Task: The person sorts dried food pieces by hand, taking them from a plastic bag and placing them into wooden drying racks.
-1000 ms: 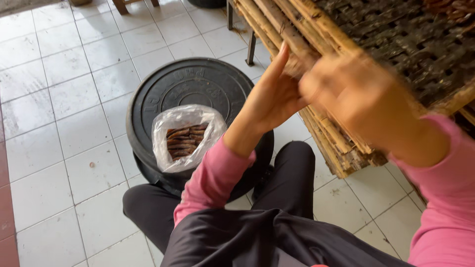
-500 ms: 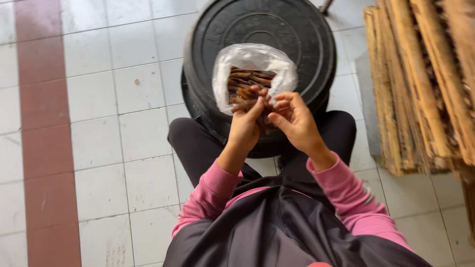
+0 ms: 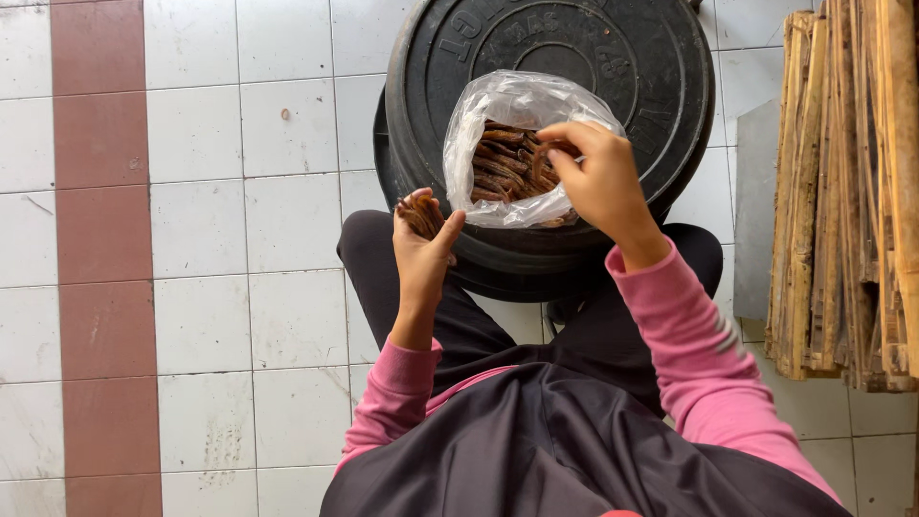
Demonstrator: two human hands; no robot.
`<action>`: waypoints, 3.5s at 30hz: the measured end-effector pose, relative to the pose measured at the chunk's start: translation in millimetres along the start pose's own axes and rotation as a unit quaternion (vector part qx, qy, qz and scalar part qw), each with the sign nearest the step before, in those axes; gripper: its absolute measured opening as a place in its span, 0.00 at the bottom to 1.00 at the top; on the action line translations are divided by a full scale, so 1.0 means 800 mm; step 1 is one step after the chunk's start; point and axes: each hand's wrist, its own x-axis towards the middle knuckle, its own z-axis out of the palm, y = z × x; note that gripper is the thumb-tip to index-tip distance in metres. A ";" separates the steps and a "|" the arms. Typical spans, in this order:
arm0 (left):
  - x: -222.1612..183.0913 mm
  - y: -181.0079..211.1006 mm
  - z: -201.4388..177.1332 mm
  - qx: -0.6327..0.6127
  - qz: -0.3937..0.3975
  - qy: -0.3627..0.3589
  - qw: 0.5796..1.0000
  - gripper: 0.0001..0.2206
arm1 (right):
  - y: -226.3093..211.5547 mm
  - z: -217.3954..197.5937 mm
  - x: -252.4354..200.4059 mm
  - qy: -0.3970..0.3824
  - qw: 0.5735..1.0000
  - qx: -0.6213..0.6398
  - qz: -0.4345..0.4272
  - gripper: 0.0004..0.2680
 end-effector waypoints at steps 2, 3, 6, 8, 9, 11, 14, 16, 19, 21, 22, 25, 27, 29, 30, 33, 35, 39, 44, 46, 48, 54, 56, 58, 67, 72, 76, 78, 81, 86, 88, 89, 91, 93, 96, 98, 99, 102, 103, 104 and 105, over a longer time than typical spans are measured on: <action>0.012 0.001 0.008 0.083 0.031 0.012 0.996 0.27 | 0.006 0.023 0.028 -0.084 0.990 0.018 0.112 0.07; 0.016 0.003 0.012 0.128 0.027 0.021 0.991 0.27 | 0.012 0.032 0.040 -0.127 0.977 0.028 0.167 0.07; 0.018 0.009 0.018 0.160 0.023 0.017 0.987 0.25 | 0.033 0.060 0.058 -0.159 0.959 0.129 0.196 0.03; 0.011 0.013 0.019 0.157 0.029 0.004 0.987 0.23 | 0.051 0.070 0.055 -0.212 0.960 0.010 0.180 0.05; 0.007 0.015 0.021 0.159 0.037 -0.001 0.987 0.23 | 0.060 0.075 0.051 -0.238 0.955 -0.049 0.170 0.07; 0.003 0.018 0.024 0.168 0.039 -0.012 0.985 0.22 | 0.074 0.085 0.043 -0.295 0.930 -0.183 0.121 0.06; 0.001 0.022 0.030 0.184 0.029 -0.030 0.982 0.22 | 0.092 0.094 0.039 -0.405 0.856 -0.310 0.086 0.04; -0.001 0.023 0.033 0.187 0.033 -0.041 0.981 0.21 | 0.101 0.095 0.040 -0.441 0.827 -0.341 0.077 0.04; 0.003 0.025 0.033 0.173 0.042 -0.041 0.983 0.20 | 0.109 0.101 0.055 -0.445 0.821 -0.350 0.066 0.05; 0.005 0.026 0.033 0.165 0.043 -0.042 0.984 0.20 | 0.111 0.111 0.069 -0.473 0.803 -0.358 0.062 0.06; 0.004 0.027 0.032 0.161 0.043 -0.042 0.985 0.20 | 0.110 0.118 0.074 -0.475 0.801 -0.357 0.068 0.06; 0.003 0.030 0.030 0.168 0.028 -0.033 0.985 0.19 | 0.101 0.134 0.082 -0.466 0.802 -0.367 0.066 0.09; 0.004 0.034 0.026 0.164 0.037 -0.029 0.985 0.19 | 0.096 0.132 0.084 -0.439 0.808 -0.391 0.047 0.07; 0.005 0.034 0.021 0.158 0.042 -0.024 0.986 0.19 | 0.094 0.121 0.082 -0.423 0.847 -0.313 0.074 0.06; 0.006 0.033 0.019 0.156 0.043 -0.021 0.987 0.19 | 0.093 0.118 0.080 -0.416 0.863 -0.273 0.088 0.06; 0.007 0.032 0.016 0.166 0.053 -0.011 0.985 0.19 | 0.090 0.118 0.079 -0.388 0.895 -0.007 0.217 0.06; 0.009 0.035 0.016 0.162 0.060 -0.010 0.985 0.18 | 0.084 0.126 0.076 -0.374 0.883 0.063 0.277 0.06; 0.009 0.038 0.015 0.155 0.052 -0.004 0.986 0.18 | 0.075 0.136 0.058 -0.357 0.919 -0.005 0.166 0.09; 0.008 0.038 0.013 0.160 0.053 -0.004 0.986 0.18 | 0.069 0.145 0.049 -0.369 0.915 -0.054 0.156 0.07; 0.010 0.038 0.013 0.153 0.044 -0.003 0.987 0.18 | 0.072 0.147 0.053 -0.348 0.900 0.042 0.259 0.06; 0.011 0.038 0.012 0.152 0.053 -0.006 0.987 0.18 | 0.076 0.150 0.058 -0.298 0.859 0.177 0.378 0.06; 0.009 0.037 0.014 0.158 0.032 -0.007 0.987 0.18 | 0.082 0.155 0.046 -0.326 0.841 0.168 0.397 0.06; 0.009 0.037 0.016 0.160 0.027 -0.009 0.987 0.18 | 0.082 0.154 0.039 -0.352 0.891 0.036 0.284 0.07; 0.010 0.037 0.017 0.172 0.044 -0.012 0.984 0.18 | 0.080 0.156 0.036 -0.366 0.907 -0.064 0.201 0.08; 0.024 0.053 0.002 -0.267 -0.014 0.004 0.964 0.23 | 0.045 0.116 0.052 -0.300 0.951 -0.049 0.061 0.09; 0.052 0.052 0.027 -0.372 -0.052 -0.058 0.925 0.25 | -0.002 0.056 0.055 -0.249 0.890 0.353 0.146 0.06; 0.074 0.041 0.074 -0.331 -0.025 -0.125 0.935 0.23 | -0.002 0.042 0.055 -0.187 0.934 0.285 0.106 0.08; 0.086 0.039 0.085 -0.281 -0.017 -0.135 0.950 0.23 | 0.016 0.042 0.058 -0.158 0.929 0.309 0.128 0.07; 0.091 0.041 0.077 -0.243 -0.035 -0.100 0.964 0.21 | 0.049 0.038 0.054 -0.112 0.879 0.407 0.222 0.07; 0.095 0.056 0.040 -0.234 -0.030 -0.053 0.970 0.21 | 0.085 0.054 0.061 -0.225 0.869 0.268 0.349 0.11; 0.092 0.060 0.032 -0.230 -0.040 -0.058 0.971 0.21 | 0.088 0.078 0.059 -0.293 0.872 0.149 0.364 0.13; 0.092 0.063 0.032 -0.229 -0.040 -0.064 0.971 0.21 | 0.088 0.092 0.063 -0.322 0.873 0.089 0.356 0.13; 0.084 0.069 0.030 -0.225 -0.042 -0.075 0.971 0.22 | 0.089 0.115 0.067 -0.342 0.892 0.013 0.296 0.11; 0.077 0.074 0.031 -0.228 -0.046 -0.087 0.969 0.22 | 0.088 0.142 0.070 -0.320 0.927 -0.019 0.194 0.09; 0.070 0.080 0.032 -0.244 -0.061 -0.108 0.962 0.22 | 0.091 0.158 0.070 -0.298 0.929 0.034 0.217 0.07; 0.067 0.079 0.033 -0.238 -0.063 -0.119 0.962 0.22 | 0.090 0.161 0.062 -0.347 0.911 -0.003 0.223 0.07; 0.068 0.078 0.034 -0.225 -0.057 -0.125 0.965 0.21 | 0.089 0.162 0.061 -0.370 0.902 -0.022 0.224 0.06; 0.073 0.071 0.041 -0.193 -0.039 -0.119 0.973 0.20 | 0.082 0.159 0.052 -0.358 0.916 -0.091 0.155 0.05; 0.076 0.068 0.045 -0.183 -0.032 -0.116 0.976 0.20 | 0.080 0.158 0.051 -0.351 0.919 -0.107 0.147 0.06; 0.078 0.065 0.049 -0.175 -0.029 -0.115 0.977 0.20 | 0.077 0.157 0.051 -0.343 0.921 -0.123 0.139 0.06; 0.080 0.062 0.052 -0.166 -0.025 -0.115 0.979 0.19 | 0.075 0.155 0.052 -0.334 0.923 -0.138 0.131 0.07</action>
